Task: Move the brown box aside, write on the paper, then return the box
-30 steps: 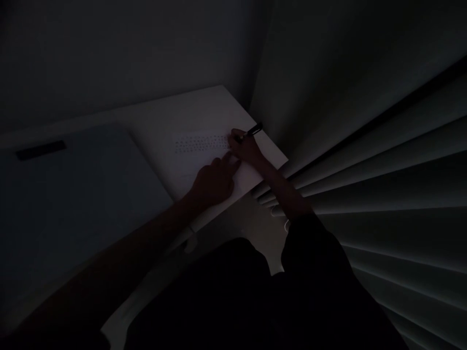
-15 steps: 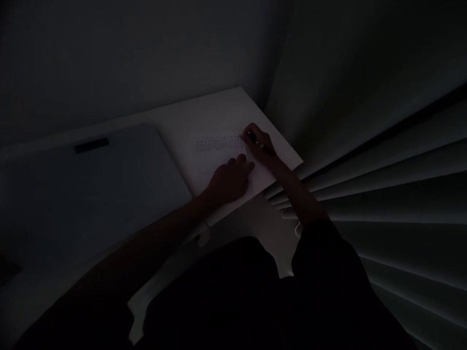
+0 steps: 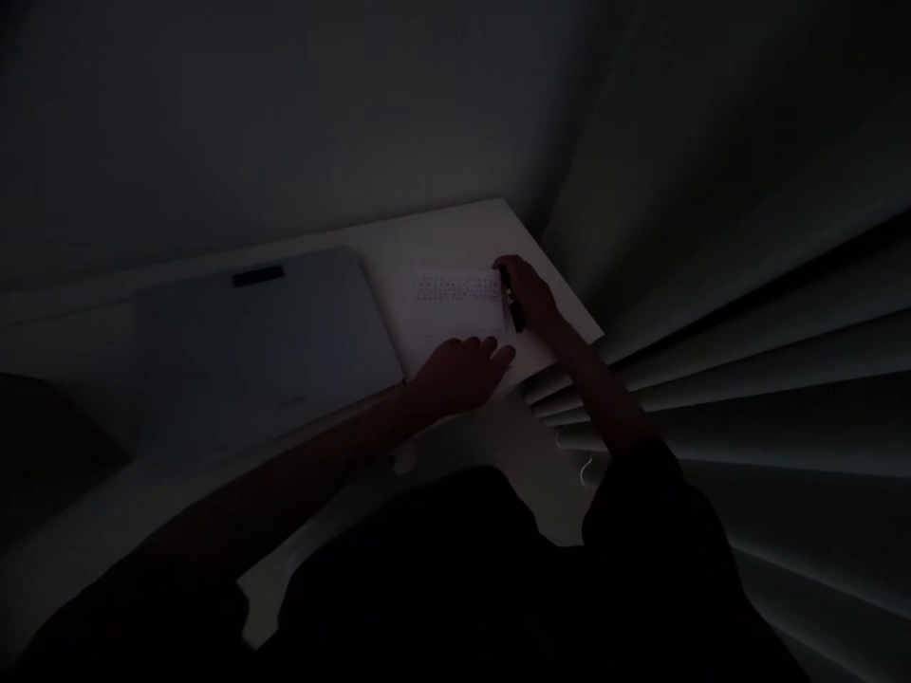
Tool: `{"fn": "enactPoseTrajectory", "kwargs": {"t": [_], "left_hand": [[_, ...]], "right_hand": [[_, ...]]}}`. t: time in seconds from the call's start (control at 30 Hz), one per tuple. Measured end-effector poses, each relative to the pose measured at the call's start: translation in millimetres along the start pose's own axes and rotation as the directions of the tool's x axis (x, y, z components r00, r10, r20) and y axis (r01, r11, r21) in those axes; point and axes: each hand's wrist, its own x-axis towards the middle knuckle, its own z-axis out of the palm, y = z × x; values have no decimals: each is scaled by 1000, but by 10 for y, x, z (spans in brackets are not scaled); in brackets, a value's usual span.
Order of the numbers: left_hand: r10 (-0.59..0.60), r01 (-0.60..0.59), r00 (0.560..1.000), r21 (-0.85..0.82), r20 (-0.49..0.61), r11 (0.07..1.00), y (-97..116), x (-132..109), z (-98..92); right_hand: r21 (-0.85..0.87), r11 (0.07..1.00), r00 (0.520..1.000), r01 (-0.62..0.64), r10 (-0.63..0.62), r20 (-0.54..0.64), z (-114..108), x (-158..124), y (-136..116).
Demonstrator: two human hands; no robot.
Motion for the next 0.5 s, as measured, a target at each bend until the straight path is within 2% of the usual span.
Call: {"fn": "enactPoseTrajectory", "kwargs": {"t": [0.1,0.2,0.33,0.5], "left_hand": [[22,-21,999,15,-49,1000,92,-246,-111],[27,-25,995,15,-101,1000,185,-534,-196],[-29,29,992,-7,-125,1000,256,-939,-273],[-143,143,976,-11,-162,990,228,-1534,-270]], "right_hand": [[-311,947,995,78,-55,82,-66,41,-150],[-480,859,977,180,-98,191,-65,93,-359],[-588,761,953,272,-128,275,44,169,-575],[-615,710,928,344,-155,340,207,226,-616]]}}
